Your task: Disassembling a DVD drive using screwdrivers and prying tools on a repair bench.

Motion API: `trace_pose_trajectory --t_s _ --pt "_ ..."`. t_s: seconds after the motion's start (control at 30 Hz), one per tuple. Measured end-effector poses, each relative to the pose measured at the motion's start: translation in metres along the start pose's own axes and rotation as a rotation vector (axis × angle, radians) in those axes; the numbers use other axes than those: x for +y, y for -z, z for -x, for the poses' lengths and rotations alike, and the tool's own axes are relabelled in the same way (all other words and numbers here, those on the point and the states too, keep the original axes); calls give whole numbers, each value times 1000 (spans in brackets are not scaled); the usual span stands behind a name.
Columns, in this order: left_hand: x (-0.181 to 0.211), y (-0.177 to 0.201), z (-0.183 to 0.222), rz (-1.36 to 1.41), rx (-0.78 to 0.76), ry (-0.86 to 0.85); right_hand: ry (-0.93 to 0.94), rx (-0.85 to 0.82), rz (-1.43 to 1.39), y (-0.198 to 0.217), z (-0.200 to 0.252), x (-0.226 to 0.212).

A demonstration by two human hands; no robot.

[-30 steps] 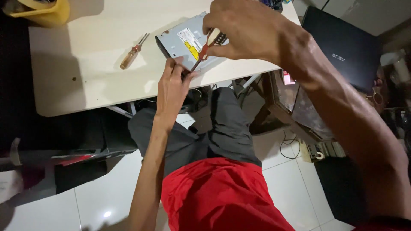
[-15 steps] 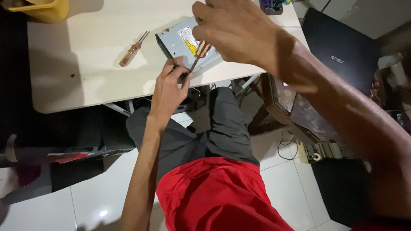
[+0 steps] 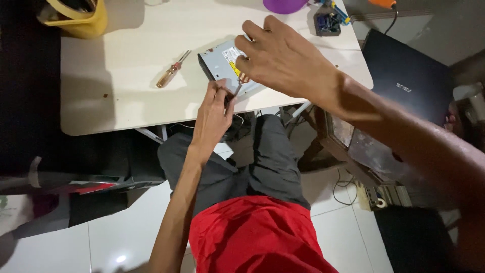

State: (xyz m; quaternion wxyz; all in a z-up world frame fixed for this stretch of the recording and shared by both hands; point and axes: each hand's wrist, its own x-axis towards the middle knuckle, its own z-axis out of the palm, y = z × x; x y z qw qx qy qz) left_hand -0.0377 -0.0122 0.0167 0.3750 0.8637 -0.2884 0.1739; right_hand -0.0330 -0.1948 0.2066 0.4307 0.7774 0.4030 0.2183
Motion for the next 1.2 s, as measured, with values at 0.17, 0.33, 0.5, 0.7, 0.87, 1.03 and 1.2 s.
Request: trace_pose_trajectory --t_s 0.17,0.33,0.5,0.7,0.87,1.03,1.2 --pt "0 -2 1 -18 -12 19 -4 25 -13 -4 3 3" --pt "5 -2 0 -12 -16 80 50 94 46 -2 -3 2" --pt "8 -2 -2 20 -31 115 61 104 -26 -7 -1 2" --pt "5 -1 -6 155 22 120 -54 76 -148 -39 15 13" --pt "-7 -4 -13 399 166 165 -155 114 -375 -54 38 20" --pt "-2 -5 -30 615 287 325 -454 221 -868 -63 43 -16" --pt "15 -19 -52 841 298 490 -727 296 -1250 -88 39 -63"
